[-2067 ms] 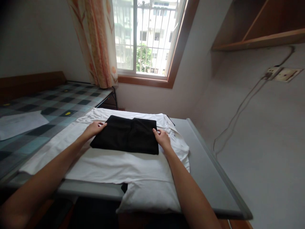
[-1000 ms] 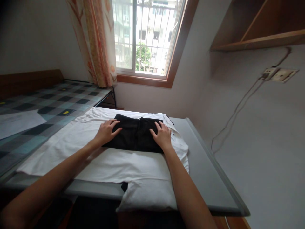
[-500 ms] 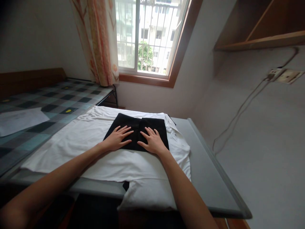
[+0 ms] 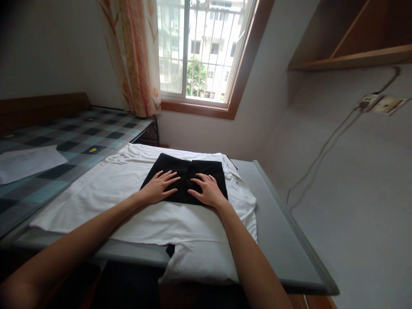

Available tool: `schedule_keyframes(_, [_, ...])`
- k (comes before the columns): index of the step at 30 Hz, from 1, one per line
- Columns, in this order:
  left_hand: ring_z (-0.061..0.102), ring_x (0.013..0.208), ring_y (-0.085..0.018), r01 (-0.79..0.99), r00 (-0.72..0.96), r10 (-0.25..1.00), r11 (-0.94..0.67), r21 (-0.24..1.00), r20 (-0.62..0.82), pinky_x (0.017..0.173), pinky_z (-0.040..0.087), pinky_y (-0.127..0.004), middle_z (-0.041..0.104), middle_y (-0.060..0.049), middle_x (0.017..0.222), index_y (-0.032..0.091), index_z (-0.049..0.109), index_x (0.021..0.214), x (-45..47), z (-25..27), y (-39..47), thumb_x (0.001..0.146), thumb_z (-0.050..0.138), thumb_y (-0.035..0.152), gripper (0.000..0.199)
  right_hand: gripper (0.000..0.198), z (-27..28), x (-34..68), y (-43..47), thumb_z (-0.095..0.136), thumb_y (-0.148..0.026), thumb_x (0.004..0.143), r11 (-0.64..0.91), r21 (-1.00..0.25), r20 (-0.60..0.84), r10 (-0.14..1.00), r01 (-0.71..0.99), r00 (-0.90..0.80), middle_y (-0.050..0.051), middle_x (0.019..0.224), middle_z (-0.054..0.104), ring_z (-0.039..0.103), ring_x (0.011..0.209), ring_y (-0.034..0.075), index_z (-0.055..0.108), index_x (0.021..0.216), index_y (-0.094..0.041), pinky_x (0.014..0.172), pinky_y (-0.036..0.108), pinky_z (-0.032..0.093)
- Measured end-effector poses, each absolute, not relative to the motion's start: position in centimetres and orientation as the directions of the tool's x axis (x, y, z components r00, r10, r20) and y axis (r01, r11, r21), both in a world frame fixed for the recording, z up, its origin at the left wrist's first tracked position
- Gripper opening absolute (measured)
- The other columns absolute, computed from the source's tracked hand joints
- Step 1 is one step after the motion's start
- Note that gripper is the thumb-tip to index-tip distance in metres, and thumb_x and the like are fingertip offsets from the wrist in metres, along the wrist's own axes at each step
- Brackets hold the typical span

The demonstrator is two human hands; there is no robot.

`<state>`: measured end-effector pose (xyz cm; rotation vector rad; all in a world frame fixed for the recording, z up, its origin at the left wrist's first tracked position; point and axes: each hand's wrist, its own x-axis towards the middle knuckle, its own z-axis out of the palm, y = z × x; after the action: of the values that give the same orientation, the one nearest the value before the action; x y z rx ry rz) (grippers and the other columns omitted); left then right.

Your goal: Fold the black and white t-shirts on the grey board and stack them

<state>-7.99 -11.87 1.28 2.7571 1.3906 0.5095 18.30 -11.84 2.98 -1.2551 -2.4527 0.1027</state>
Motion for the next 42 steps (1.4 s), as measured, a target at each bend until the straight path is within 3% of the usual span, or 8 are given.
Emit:
schedule_keyframes(7, [0.032,0.143,-0.026,0.781,0.557,0.783,-0.607,0.146,0.277,0.118,0.016,-0.048,0.040,-0.005,0.153,0.029,0.045,0.144,-8.0,1.3,-11.8,0.095,0.037,0.058,0.057,0.054,2.4,18.2,-12.0,0.053,-0.055,0.089,0.602,-0.213,0.297,0.790,0.769,-0.536,0.011,0.150,0.043,0.037,0.139,0.029,0.058,0.134,-0.026,0.115,0.052,0.023])
schedule_keyframes(11, [0.032,0.143,-0.026,0.782,0.551,0.786,-0.603,0.157,0.280,0.118,0.017,-0.048,0.040,-0.004,0.152,0.031,0.045,0.144,-8.0,1.2,-11.8,0.095,0.039,0.057,0.056,0.053,2.6,18.6,-11.7,0.055,-0.052,0.089,0.620,-0.307,0.386,0.774,0.722,-0.501,0.009,0.151,0.041,0.038,0.138,0.029,0.056,0.135,-0.028,0.114,0.052,0.026])
schedule_keyframes(16, [0.032,0.143,-0.026,0.781,0.552,0.789,-0.603,0.164,0.272,0.118,0.017,-0.048,0.040,-0.004,0.153,0.031,0.045,0.144,-8.1,1.1,-11.7,0.095,0.040,0.057,0.055,0.045,3.0,21.8,-10.0,0.050,-0.046,0.089,0.375,-0.528,0.543,0.839,0.762,-0.037,0.015,0.123,0.062,0.060,0.111,0.027,0.063,0.123,-0.019,0.099,0.044,0.045])
schedule_keyframes(19, [0.032,0.143,-0.025,0.782,0.553,0.789,-0.602,0.160,0.267,0.118,0.017,-0.047,0.040,-0.004,0.153,0.031,0.045,0.144,-8.1,1.1,-11.6,0.096,0.038,0.057,0.056,0.046,2.3,24.5,-8.9,0.051,-0.046,0.086,0.065,-0.612,0.397,0.887,0.788,0.235,0.016,0.103,0.068,0.066,0.090,0.026,0.066,0.114,-0.013,0.087,0.041,0.049])
schedule_keyframes(21, [0.032,0.143,-0.025,0.781,0.553,0.789,-0.603,0.161,0.269,0.118,0.017,-0.047,0.040,-0.004,0.153,0.030,0.046,0.144,-8.1,1.1,-11.6,0.096,0.037,0.058,0.056,0.043,1.7,25.8,-8.4,0.053,-0.047,0.083,-0.050,-0.646,0.264,0.921,0.762,0.285,0.014,0.092,0.071,0.067,0.086,0.026,0.070,0.103,-0.013,0.082,0.038,0.050])
schedule_keyframes(29, [0.031,0.143,-0.025,0.783,0.542,0.794,-0.596,0.177,0.277,0.118,0.017,-0.047,0.041,-0.004,0.152,0.028,0.047,0.142,-8.1,1.0,-11.6,0.096,0.036,0.057,0.055,0.050,1.2,26.2,-7.7,0.052,-0.061,0.079,-0.124,-0.721,0.044,0.974,0.682,0.224,0.005,0.060,0.065,0.065,0.071,0.025,0.068,0.063,-0.017,0.067,0.032,0.048])
schedule_keyframes(35, [0.041,0.137,-0.025,0.789,0.477,0.822,-0.556,0.260,0.311,0.114,0.030,-0.044,0.045,-0.009,0.149,0.022,0.052,0.137,-6.7,2.6,-10.1,0.095,0.042,0.053,0.053,0.043,1.0,26.0,-7.4,0.057,-0.058,0.079,-0.126,-0.702,0.054,0.972,0.701,0.228,0.006,0.072,0.070,0.065,0.082,0.025,0.072,0.079,-0.018,0.075,0.034,0.048])
schedule_keyframes(42, [0.029,0.144,-0.027,0.792,0.460,0.835,-0.539,0.286,0.302,0.115,0.029,-0.042,0.034,-0.015,0.155,0.015,0.044,0.143,-1.3,4.8,-5.7,0.093,0.046,0.051,0.061,0.046,2.0,25.1,-8.4,0.051,-0.058,0.084,-0.229,-0.611,-0.007,0.959,0.758,0.284,0.010,0.095,0.073,0.065,0.097,0.026,0.073,0.091,-0.018,0.086,0.035,0.044])
